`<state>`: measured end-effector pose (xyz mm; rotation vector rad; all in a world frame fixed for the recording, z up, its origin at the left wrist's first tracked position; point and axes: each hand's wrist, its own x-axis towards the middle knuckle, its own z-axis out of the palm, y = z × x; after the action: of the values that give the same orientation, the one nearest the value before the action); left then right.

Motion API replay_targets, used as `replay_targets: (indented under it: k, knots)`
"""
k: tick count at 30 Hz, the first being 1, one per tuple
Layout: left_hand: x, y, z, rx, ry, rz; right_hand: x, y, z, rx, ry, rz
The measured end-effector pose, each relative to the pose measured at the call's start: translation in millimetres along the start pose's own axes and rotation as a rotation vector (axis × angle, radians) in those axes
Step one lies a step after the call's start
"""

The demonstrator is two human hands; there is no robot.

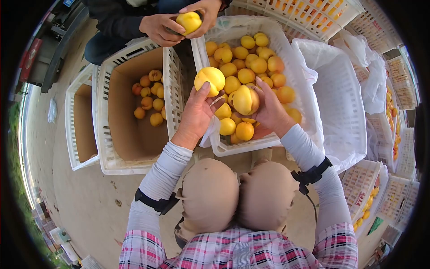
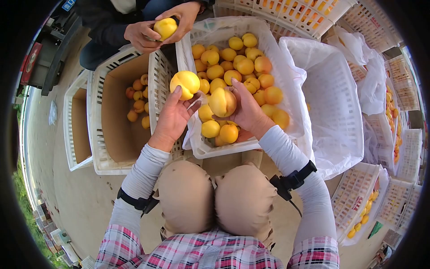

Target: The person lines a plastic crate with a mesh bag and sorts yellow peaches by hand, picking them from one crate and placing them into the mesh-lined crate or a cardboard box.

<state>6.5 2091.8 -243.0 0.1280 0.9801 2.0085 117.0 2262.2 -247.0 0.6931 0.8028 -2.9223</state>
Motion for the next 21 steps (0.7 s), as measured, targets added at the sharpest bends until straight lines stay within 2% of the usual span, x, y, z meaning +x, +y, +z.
replay_targets:
  k: [1,2,3,4,5,7,8,11,12,13,15,16,19,20,21]
  knots:
    - [1,1,3,0.179,0.012,0.065,1,-1,-4,-0.051,0.091,0.081]
    - [4,-1,6,0.183,0.006,0.063,1,-2,-7,-0.101,0.183,0.163]
    - [7,-4,10,0.381,-0.031,0.192,-1,-3,-10,-0.098,0.185,0.156]
    - [11,-7,14,0.576,-0.068,0.321,-3,-3,-12,-0.150,0.065,0.152]
    - [15,-9,16,0.576,-0.072,0.319,-6,-3,-13,-0.202,-0.054,0.149]
    - [22,-11,21,1.047,-0.255,0.308,-15,-10,-12,-0.132,-0.086,0.149]
    - [19,-7,37,0.995,-0.377,0.213,-20,-15,-10,-0.065,-0.122,0.152]
    - [40,-21,45,1.080,-0.493,0.280,-29,-27,-29,-0.045,-0.113,0.138]
    - [42,-15,53,1.040,-0.534,0.265,-33,-31,-39,-0.116,-0.093,0.012]
    - [45,-7,57,1.037,-0.532,0.261,-38,-35,-48,-0.182,-0.070,-0.110]
    - [51,11,46,0.881,-0.293,0.300,-73,-68,-43,-0.134,-0.158,-0.314]
    - [56,19,29,0.911,-0.260,0.250,-91,-89,-51,-0.129,-0.206,-0.411]
    - [49,24,6,1.026,-0.212,0.136,-136,-143,-92,-0.229,0.077,-0.577]
    - [46,16,4,1.052,-0.300,0.036,-145,-151,-113,-0.224,0.085,-0.567]
    - [43,6,1,1.072,-0.391,-0.064,-151,-156,-135,-0.314,0.277,-0.531]
